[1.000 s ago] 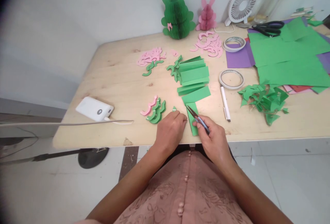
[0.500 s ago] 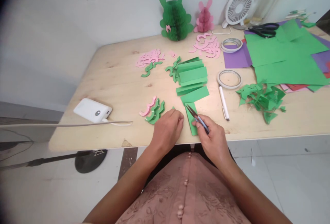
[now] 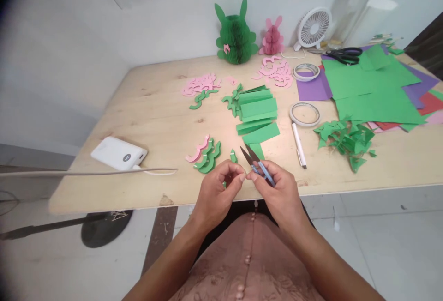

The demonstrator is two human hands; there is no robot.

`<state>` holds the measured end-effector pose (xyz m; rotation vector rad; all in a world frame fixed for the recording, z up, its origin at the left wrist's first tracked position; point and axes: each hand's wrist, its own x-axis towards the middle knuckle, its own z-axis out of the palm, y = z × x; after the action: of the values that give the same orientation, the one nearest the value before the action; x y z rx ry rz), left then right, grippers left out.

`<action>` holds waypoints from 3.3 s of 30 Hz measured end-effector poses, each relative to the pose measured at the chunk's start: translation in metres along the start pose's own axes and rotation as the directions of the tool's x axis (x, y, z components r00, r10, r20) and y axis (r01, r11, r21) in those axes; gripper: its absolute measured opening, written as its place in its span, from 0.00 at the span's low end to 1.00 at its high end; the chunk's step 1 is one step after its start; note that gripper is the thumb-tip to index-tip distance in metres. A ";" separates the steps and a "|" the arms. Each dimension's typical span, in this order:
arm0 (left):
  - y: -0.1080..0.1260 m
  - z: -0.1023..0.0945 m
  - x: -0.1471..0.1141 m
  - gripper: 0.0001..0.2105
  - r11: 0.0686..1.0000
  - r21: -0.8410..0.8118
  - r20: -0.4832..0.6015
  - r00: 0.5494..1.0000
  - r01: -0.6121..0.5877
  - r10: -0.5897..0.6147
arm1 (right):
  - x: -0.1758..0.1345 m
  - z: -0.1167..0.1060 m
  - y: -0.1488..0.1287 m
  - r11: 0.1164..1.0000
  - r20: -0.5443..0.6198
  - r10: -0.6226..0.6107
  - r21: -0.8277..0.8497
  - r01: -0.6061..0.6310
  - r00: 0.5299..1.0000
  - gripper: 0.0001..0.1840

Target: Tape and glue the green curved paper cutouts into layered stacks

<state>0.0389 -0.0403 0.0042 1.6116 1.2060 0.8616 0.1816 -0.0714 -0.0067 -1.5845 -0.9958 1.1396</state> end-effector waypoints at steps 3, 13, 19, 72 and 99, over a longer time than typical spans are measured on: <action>-0.001 0.000 -0.003 0.06 0.992 0.094 -0.026 0.996 -0.086 0.089 | 0.000 0.004 -0.003 0.999 0.018 0.016 0.036 -0.016 1.000 0.15; -0.011 0.000 -0.010 0.07 0.869 0.361 -0.052 0.923 -0.338 0.381 | -0.001 0.008 0.000 0.999 0.045 0.024 0.045 -0.026 0.999 0.14; -0.011 -0.002 -0.012 0.08 0.845 0.384 -0.012 0.913 -0.372 0.408 | -0.002 0.009 0.000 0.997 0.045 0.039 0.068 -0.042 0.998 0.14; 0.007 -0.005 -0.016 0.04 0.866 -0.460 -0.002 0.975 0.195 -0.220 | -0.015 0.010 -0.007 0.984 0.060 0.049 0.168 -0.058 0.997 0.15; 0.007 -0.003 -0.016 0.06 0.829 -0.509 0.016 0.965 0.233 -0.262 | -0.012 0.008 -0.004 0.985 0.047 0.005 0.173 -0.013 0.999 0.11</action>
<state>0.0342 -0.0555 0.0117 0.9852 1.0788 0.9604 0.1700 -0.0802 -0.0012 -1.4311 -0.8953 1.2400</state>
